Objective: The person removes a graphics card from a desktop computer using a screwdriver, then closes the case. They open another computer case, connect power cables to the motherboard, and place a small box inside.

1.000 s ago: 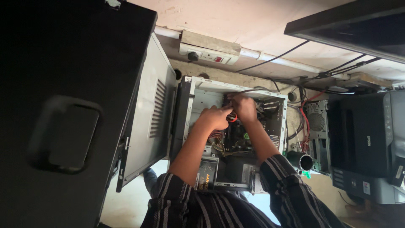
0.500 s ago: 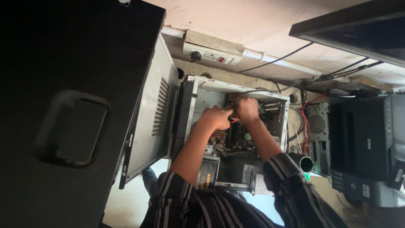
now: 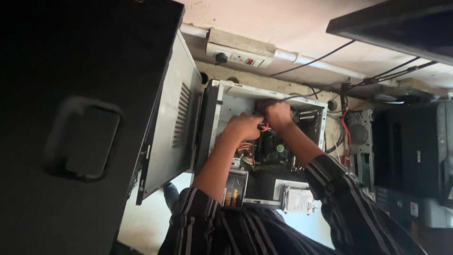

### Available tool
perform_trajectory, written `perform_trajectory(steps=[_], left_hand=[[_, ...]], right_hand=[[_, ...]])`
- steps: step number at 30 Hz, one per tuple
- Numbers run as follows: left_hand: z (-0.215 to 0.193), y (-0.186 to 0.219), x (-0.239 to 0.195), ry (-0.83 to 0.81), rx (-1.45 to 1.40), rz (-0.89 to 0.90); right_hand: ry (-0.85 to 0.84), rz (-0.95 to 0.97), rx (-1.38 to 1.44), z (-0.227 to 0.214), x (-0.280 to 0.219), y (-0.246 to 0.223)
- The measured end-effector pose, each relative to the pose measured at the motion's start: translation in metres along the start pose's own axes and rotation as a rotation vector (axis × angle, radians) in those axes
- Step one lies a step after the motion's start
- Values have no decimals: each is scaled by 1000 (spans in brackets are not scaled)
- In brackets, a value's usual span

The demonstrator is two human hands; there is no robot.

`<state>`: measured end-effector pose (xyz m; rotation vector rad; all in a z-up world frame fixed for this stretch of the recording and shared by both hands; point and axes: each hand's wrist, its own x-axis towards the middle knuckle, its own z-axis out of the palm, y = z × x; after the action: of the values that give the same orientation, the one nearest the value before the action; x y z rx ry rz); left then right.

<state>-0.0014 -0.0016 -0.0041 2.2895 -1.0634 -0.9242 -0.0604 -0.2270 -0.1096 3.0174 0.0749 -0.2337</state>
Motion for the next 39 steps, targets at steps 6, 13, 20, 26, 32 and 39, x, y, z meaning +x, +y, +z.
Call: perform_trajectory(steps=[6, 13, 20, 26, 32, 39], left_hand=[[-9, -6, 2, 498, 28, -47], [-16, -2, 5, 714, -221, -38], [-26, -4, 2, 819, -511, 82], [-37, -30, -7, 692, -987, 428], [-27, -31, -76, 652, -770, 362], [-11, -21, -119, 837, -476, 379]], right_hand=[[43, 86, 65, 16, 10, 10], [22, 112, 541, -74, -19, -11], [184, -320, 1263, -298, -154, -59], [428, -1215, 1640, -403, -270, -93], [376, -1389, 1628, -423, -287, -116], [389, -1266, 1616, -412, -311, -131]])
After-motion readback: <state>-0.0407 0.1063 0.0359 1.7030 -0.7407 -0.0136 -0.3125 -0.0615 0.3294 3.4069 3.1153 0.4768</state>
